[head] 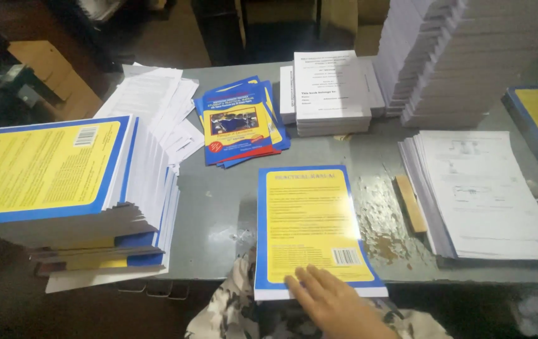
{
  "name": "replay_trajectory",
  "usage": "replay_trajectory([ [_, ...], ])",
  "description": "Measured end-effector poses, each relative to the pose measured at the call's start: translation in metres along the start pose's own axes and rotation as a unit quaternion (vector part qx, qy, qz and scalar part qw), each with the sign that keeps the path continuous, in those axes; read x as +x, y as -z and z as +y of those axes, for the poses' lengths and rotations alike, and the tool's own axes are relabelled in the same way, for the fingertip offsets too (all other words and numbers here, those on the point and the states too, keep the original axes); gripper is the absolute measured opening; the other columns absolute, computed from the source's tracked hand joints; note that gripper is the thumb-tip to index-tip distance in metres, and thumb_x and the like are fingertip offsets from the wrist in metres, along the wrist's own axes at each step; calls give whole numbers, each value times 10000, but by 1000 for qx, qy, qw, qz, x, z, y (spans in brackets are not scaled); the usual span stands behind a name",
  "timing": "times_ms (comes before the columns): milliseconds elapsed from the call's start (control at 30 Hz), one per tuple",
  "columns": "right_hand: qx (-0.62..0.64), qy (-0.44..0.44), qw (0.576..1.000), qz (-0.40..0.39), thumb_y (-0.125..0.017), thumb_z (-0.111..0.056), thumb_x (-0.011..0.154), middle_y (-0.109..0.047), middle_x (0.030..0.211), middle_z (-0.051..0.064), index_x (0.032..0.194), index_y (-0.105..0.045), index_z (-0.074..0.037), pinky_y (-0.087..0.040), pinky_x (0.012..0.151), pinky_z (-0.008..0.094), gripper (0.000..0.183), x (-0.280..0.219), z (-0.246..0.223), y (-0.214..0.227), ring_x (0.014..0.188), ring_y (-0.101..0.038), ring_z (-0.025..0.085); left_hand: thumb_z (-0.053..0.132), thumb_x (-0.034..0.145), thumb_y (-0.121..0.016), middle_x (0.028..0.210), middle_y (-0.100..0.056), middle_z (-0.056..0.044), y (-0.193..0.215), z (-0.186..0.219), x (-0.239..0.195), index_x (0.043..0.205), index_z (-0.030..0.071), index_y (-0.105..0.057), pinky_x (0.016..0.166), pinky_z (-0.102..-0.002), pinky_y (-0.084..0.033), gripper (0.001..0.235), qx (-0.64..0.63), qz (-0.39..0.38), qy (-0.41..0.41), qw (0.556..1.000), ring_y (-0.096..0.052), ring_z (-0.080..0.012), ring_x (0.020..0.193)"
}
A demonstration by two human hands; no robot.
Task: Checking the pages of printed manuals and stacking them into organized piles on a work table.
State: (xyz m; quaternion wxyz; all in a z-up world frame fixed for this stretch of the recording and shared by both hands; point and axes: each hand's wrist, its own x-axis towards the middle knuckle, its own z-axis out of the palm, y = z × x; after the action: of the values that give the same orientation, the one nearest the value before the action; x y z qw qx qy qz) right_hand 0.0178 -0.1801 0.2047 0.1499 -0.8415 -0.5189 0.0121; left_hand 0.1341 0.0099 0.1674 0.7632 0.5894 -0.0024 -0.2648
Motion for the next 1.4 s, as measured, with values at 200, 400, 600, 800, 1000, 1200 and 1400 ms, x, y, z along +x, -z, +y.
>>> replay_trajectory([
  [200, -153, 45, 985, 69, -677, -28, 792, -468, 1484, 262, 1524, -420, -73, -402, 1072, 568, 778, 10, 52, -103, 1319, -473, 482, 706, 941, -299, 1000, -588, -75, 67, -17, 45, 1438, 44, -510, 758, -323, -565, 854, -118, -43, 9, 992, -665, -252, 941],
  [400, -144, 1, 989, 15, -675, -119, 896, -437, 1508, 279, 1581, -338, -89, -432, 1028, 552, 764, 9, 90, -193, 1297, -497, 479, 834, 892, -295, 740, -651, -29, 131, 16, 100, 1413, 11, -563, 606, -273, -585, 1010, -217, -98, -2, 971, -721, -210, 762],
  [600, -67, -72, 995, -29, -774, -178, 881, -328, 1618, 138, 1601, -301, -209, -398, 1075, 543, 862, 0, 68, -176, 1424, -369, 393, 756, 877, -374, 1054, -753, -187, 165, 40, 93, 1235, 12, -709, 797, -333, -628, 892, -45, 100, -2, 994, -739, -273, 895],
  [800, -106, -90, 988, 61, -810, -122, 771, -426, 1587, 40, 1558, -389, -271, -497, 1022, 463, 905, -1, 60, -162, 1417, -430, 312, 312, 729, -849, 1392, -640, -132, 152, 30, 87, 1334, 105, -672, 1092, -397, -414, 664, 504, 173, -112, 839, -574, -295, 1295],
  [1000, -140, -75, 983, 96, -783, -20, 748, -476, 1550, 73, 1534, -444, -239, -549, 956, 452, 884, -1, 59, -161, 1357, -502, 326, 178, 797, -829, 1311, -689, -132, 108, 62, 53, 1323, 67, -658, 1007, -410, -526, 564, 521, 207, -76, 825, -647, -287, 1200],
  [1200, -62, -78, 987, 124, -779, -29, 795, -602, 1430, 123, 1421, -592, -187, -603, 834, 503, 672, 6, 51, -139, 1261, -586, 395, 250, 666, -940, 1290, -711, -67, 138, 20, 96, 1201, 144, -757, 1055, -454, -444, 575, 602, 268, -137, 740, -636, -273, 1196],
  [1400, -26, -81, 986, 142, -772, -162, 856, -649, 1379, 119, 1333, -665, -131, -580, 900, 499, 490, 13, 46, -121, 1237, -617, 381, 214, 781, -850, 858, -731, 45, 127, 34, 84, 824, 154, -820, 779, -357, -488, 79, 536, 315, -234, 747, -671, -156, 809],
])
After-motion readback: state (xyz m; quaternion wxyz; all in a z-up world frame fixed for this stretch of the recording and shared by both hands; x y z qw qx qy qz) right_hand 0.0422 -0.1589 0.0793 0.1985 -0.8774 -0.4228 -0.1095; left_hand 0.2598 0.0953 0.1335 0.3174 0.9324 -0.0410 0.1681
